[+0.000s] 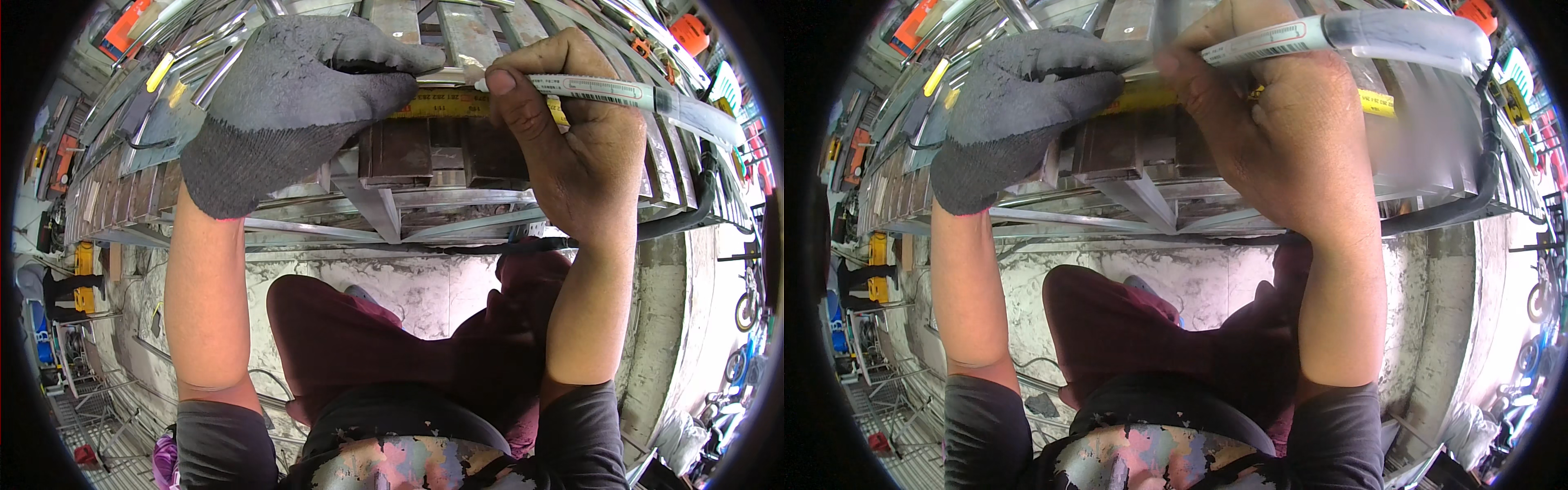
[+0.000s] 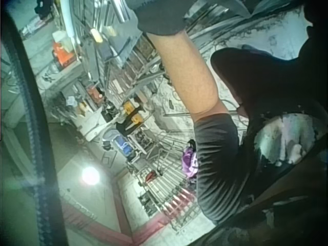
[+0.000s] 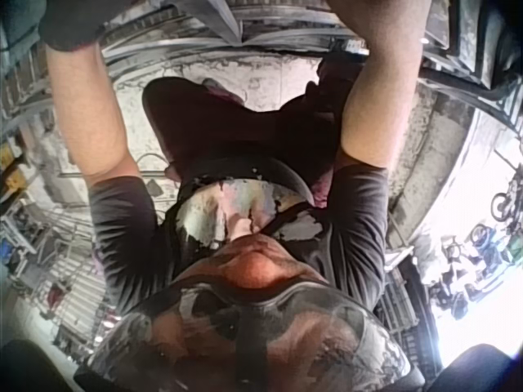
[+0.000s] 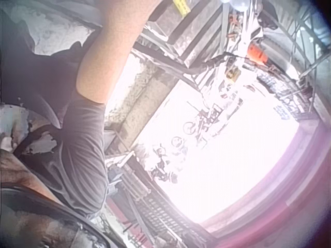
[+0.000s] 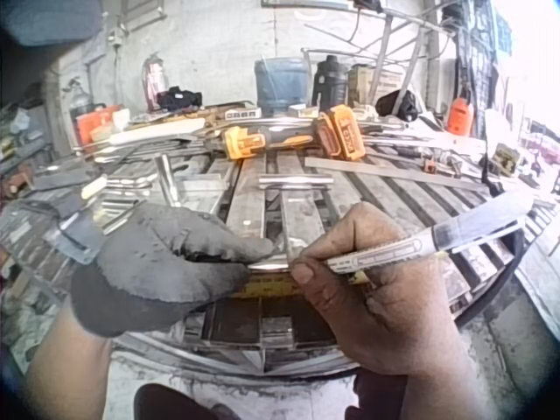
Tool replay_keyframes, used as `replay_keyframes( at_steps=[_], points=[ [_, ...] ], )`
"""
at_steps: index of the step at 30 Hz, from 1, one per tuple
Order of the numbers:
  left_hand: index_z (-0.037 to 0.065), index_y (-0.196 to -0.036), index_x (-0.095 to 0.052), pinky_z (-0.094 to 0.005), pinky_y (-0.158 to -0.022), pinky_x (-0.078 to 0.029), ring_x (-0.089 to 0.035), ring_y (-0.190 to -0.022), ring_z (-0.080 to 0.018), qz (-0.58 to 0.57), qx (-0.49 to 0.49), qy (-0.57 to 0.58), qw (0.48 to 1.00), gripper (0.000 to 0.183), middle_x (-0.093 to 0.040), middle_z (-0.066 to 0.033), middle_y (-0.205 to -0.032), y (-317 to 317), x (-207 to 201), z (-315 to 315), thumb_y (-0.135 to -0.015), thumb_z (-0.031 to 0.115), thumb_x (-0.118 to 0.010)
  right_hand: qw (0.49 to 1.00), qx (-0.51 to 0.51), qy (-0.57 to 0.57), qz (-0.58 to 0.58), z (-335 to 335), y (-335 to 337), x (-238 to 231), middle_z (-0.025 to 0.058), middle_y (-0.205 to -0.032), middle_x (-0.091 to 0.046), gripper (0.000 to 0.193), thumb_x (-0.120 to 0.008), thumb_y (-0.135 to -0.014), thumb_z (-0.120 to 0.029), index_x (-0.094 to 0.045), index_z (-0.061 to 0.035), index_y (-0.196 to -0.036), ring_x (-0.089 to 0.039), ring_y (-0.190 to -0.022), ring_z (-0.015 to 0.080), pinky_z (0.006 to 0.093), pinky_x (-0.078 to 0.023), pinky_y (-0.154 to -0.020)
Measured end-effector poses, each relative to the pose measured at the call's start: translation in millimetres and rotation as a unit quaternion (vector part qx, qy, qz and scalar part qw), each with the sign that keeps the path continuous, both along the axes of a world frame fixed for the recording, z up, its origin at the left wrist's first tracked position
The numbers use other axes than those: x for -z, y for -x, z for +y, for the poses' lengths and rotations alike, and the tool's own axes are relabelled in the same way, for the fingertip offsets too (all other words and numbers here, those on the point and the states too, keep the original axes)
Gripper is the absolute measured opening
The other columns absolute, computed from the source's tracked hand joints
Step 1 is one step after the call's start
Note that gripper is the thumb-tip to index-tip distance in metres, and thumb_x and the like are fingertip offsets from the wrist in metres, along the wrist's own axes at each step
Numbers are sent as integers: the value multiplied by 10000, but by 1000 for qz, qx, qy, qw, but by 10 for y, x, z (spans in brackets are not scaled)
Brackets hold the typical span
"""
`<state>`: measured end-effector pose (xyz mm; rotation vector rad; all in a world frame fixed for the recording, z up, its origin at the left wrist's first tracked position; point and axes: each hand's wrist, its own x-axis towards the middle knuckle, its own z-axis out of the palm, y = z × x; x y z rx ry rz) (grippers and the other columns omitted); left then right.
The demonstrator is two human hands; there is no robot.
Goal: Measure and mark metal pieces using a tape measure and a marker.
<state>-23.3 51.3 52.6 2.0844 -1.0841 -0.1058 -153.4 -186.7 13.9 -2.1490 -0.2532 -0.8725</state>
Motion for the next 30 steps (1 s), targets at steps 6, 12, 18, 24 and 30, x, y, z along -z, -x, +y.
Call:
replay_keyframes(
  at_steps=[6, 12, 18, 24, 30],
  points=[
    [18, -1326, -894, -276, -927, -633, -765, -1016, -94, 22, 3, -7, 1000, 275, -844, -40, -1135, -25, 15, 18, -1080, 124, -833, 1000, -8, -15, -1, 16, -10, 6, 17, -940, -746, 157, -824, -1159, -164, -774, -18, -1130, -676, -876, 100, 272, -538, -847],
    [-3, -1309, -882, -287, -952, -651, -783, -1040, -110, -2, 16, -6, 1000, 254, -855, -59, -1162, -31, 30, 15, -1086, 108, -833, 1000, 7, -5, 11, 20, 15, -12, 19, -954, -749, 150, -824, -1158, -163, -781, -22, -1136, -683, -879, 101, 273, -543, -845],
    [1, -1296, -887, -296, -947, -658, -792, -1036, -125, -33, 9, -20, 999, 245, -857, -69, -1160, -14, 10, 21, -1085, 114, -835, 999, 0, -39, 20, 42, 6, 1, 19, -959, -751, 158, -828, -1156, -173, -785, -23, -1127, -690, -884, 100, 271, -548, -842],
    [10, -1294, -891, -306, -956, -660, -796, -1043, -132, -35, 15, -19, 999, 247, -859, -69, -1162, -22, -4, 27, -1090, 136, -831, 1000, 11, -1, 14, 25, 15, -17, 17, -969, -752, 157, -828, -1156, -171, -782, -22, -1133, -688, -885, 101, 269, -545, -842],
    [0, -1309, -883, -303, -966, -654, -792, -1051, -125, 21, 17, 4, 1000, 267, -858, -66, -1162, -34, 20, 23, -1088, 136, -823, 1000, -3, -29, 7, 19, -9, 10, 18, -967, -749, 141, -824, -1158, -154, -776, -23, -1134, -682, -889, 98, 269, -539, -844]
  ],
)
